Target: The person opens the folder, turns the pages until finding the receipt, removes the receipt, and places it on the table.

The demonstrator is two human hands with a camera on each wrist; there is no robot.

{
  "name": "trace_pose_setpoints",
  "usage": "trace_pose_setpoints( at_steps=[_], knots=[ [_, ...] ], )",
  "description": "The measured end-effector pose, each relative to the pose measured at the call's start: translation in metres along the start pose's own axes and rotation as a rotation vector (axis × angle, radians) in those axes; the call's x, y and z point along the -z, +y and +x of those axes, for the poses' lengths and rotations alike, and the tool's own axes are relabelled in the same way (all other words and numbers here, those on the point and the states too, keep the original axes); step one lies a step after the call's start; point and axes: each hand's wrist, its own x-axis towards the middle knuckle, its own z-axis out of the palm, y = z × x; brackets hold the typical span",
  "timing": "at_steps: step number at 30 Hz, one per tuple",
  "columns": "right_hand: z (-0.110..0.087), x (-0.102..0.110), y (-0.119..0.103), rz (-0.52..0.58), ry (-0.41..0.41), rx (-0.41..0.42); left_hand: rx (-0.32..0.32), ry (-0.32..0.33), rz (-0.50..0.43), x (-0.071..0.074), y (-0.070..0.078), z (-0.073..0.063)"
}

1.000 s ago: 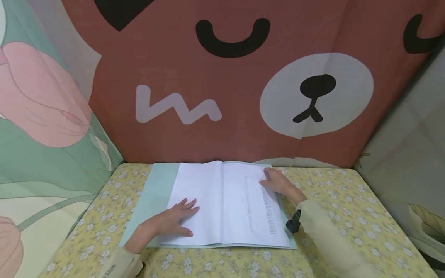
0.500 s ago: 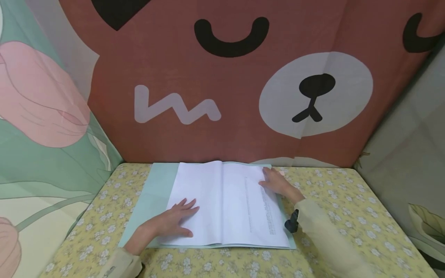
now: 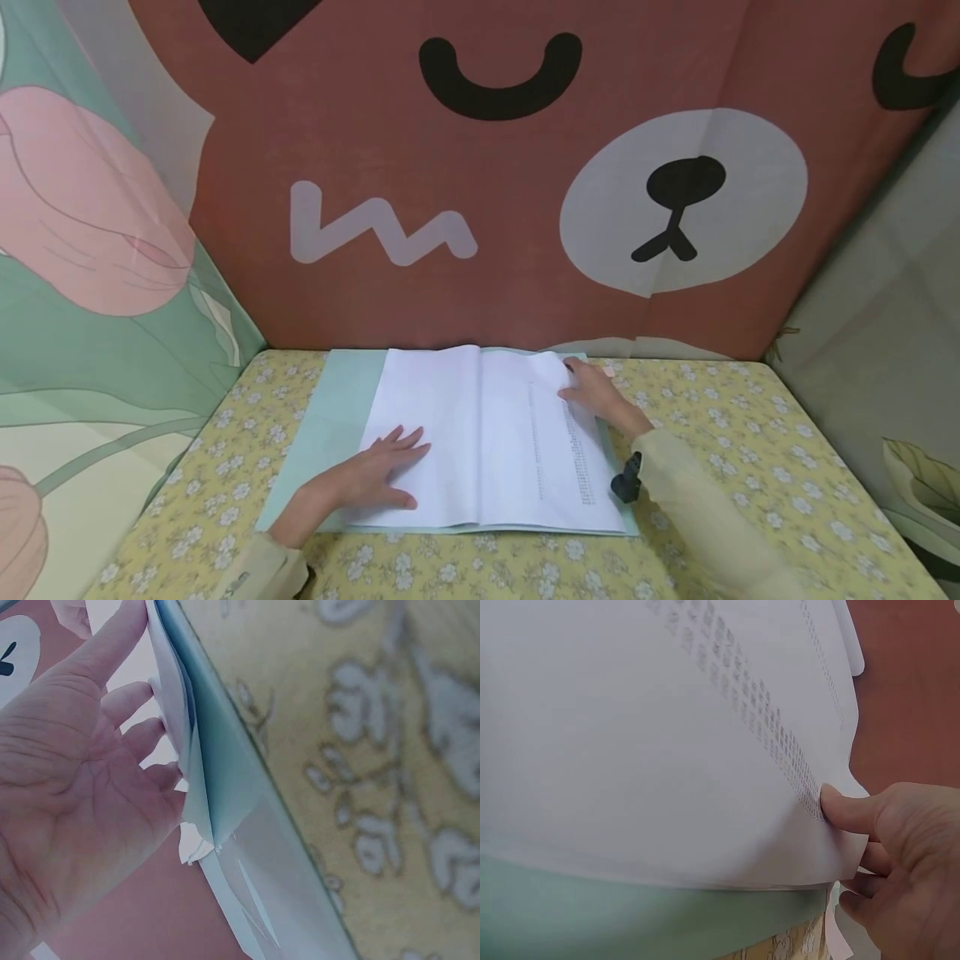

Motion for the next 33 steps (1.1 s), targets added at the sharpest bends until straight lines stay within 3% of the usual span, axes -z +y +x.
trace_pose_setpoints(
  at_steps=[11, 22, 33],
  knots=[
    [0.0, -0.002, -0.008, -0.015, 0.031, -0.045, -0.01, 0.0, -0.015, 0.0, -0.001, 0.0],
    [-0.002, -0.003, -0.01, -0.038, 0.08, 0.026, -0.004, 0.004, -0.012, 0.0, -0.002, 0.0],
    [-0.001, -0.003, -0.012, -0.056, 0.072, 0.004, -0.016, 0.005, -0.025, -0.002, -0.003, 0.001]
  ],
)
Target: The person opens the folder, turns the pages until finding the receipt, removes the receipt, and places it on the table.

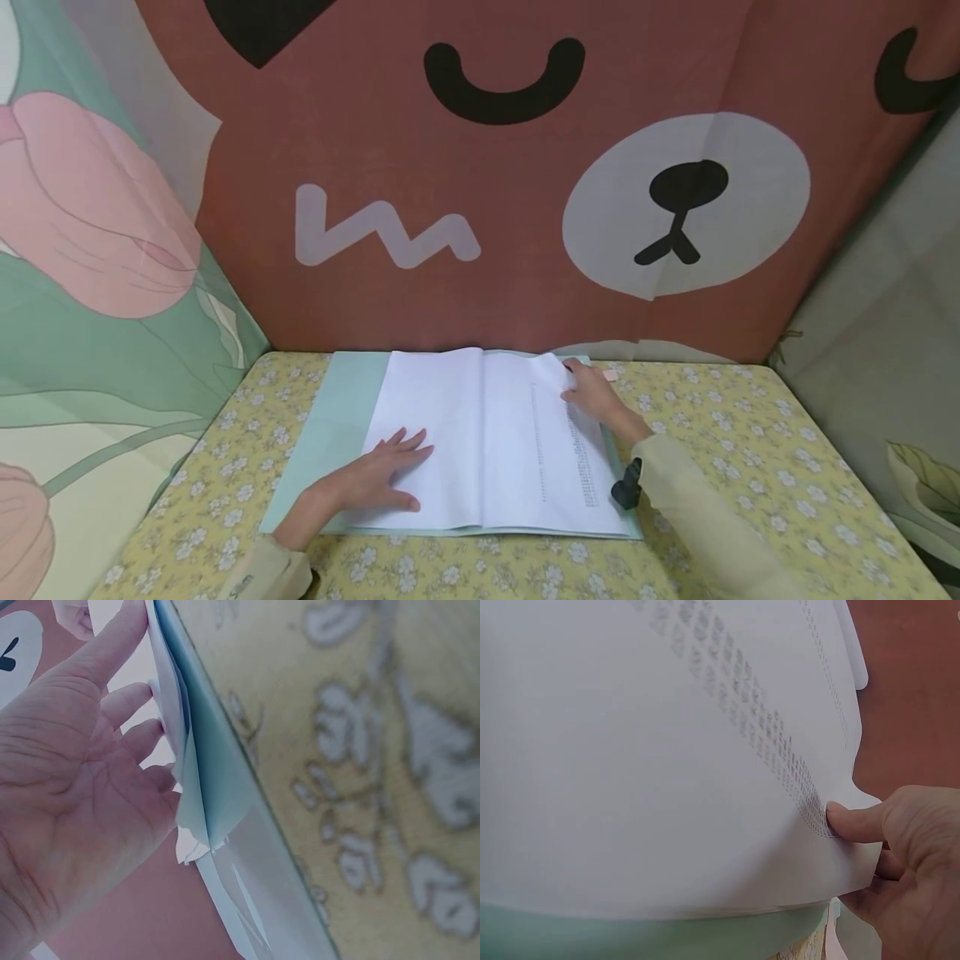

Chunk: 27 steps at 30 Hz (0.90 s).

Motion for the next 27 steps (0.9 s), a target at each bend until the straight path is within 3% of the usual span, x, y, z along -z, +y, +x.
trace_pose_setpoints(
  at_steps=[6, 13, 22, 27],
  knots=[
    [0.002, -0.001, -0.001, 0.003, -0.01, -0.031, -0.011, 0.0, 0.003, 0.001, 0.001, -0.001],
    [0.003, 0.001, -0.003, 0.034, 0.038, -0.01, -0.017, 0.002, -0.011, 0.001, 0.002, -0.002],
    [0.002, 0.01, -0.005, 0.311, 0.279, -0.108, 0.005, 0.011, 0.013, -0.002, -0.001, 0.001],
    [0.005, 0.013, -0.005, 0.372, 0.333, -0.178, 0.007, 0.018, 0.004, -0.003, -0.002, 0.001]
  ],
)
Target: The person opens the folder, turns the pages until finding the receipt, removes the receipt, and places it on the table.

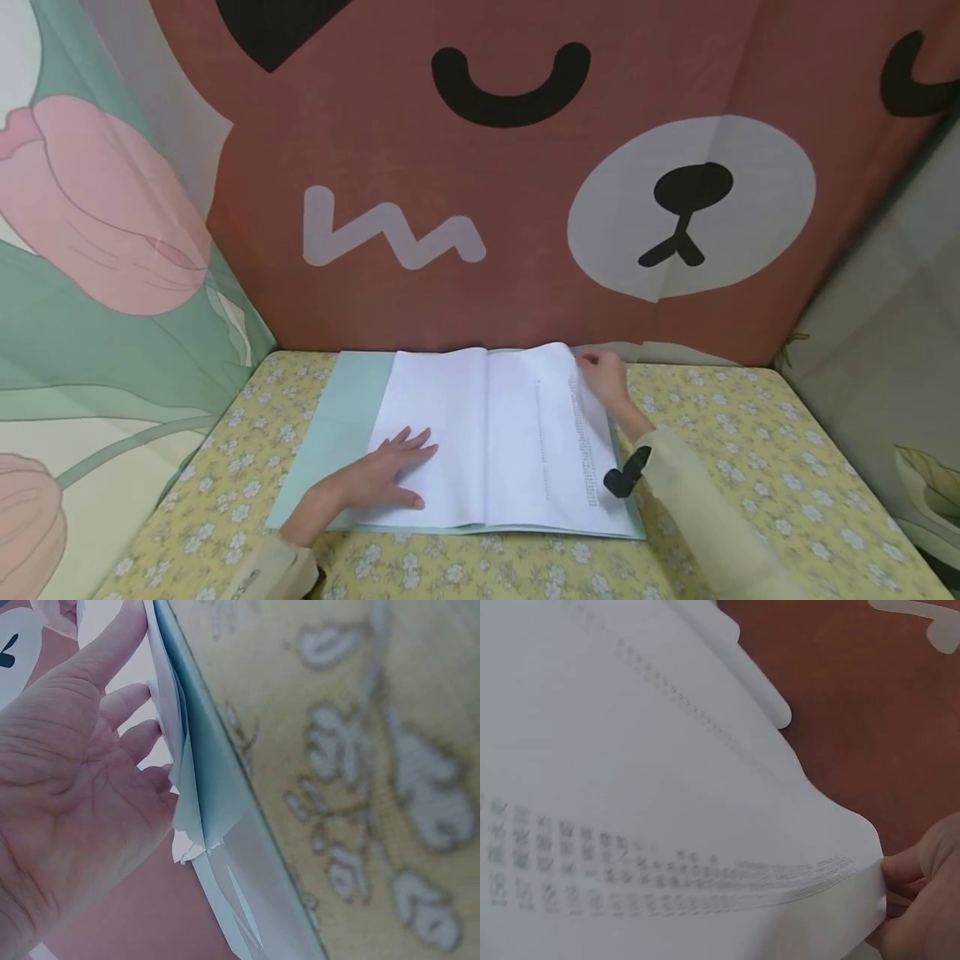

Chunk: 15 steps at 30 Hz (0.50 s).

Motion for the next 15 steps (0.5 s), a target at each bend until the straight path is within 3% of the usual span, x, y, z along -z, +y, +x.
trace_pose_setpoints(
  at_steps=[6, 15],
  knots=[
    [0.0001, 0.0031, -0.0051, 0.063, 0.018, -0.071, -0.004, 0.0, -0.002, -0.0008, -0.0003, -0.0013],
    [-0.0027, 0.0042, -0.0072, 0.074, 0.007, -0.082, 0.003, -0.004, -0.012, 0.0007, 0.0022, -0.0013]
  ],
)
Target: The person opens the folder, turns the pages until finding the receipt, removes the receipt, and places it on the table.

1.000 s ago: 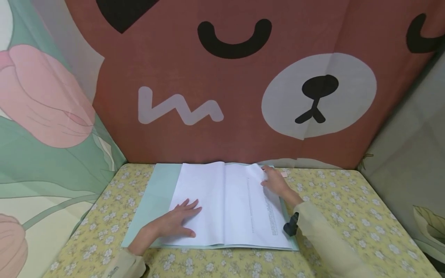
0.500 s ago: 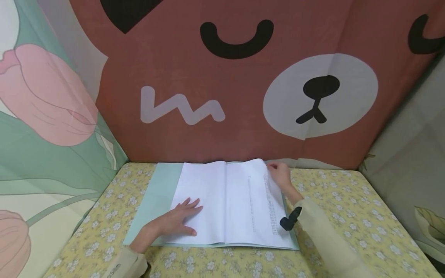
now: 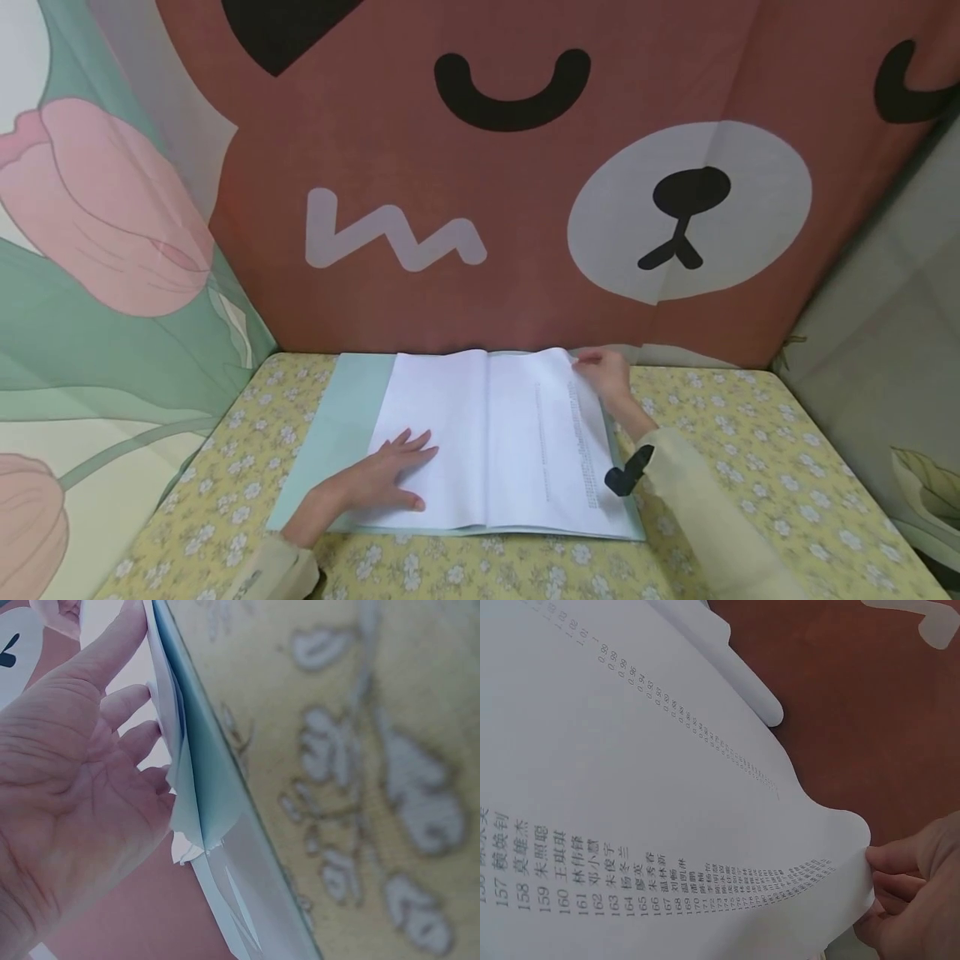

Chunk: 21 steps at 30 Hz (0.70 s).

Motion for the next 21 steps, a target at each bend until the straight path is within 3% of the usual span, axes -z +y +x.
trace_pose_setpoints(
  at_steps=[21],
  knots=[
    [0.0045, -0.0036, -0.0067, -0.058, -0.011, -0.046, -0.011, 0.005, -0.009, 0.001, 0.0027, -0.0027]
  ],
)
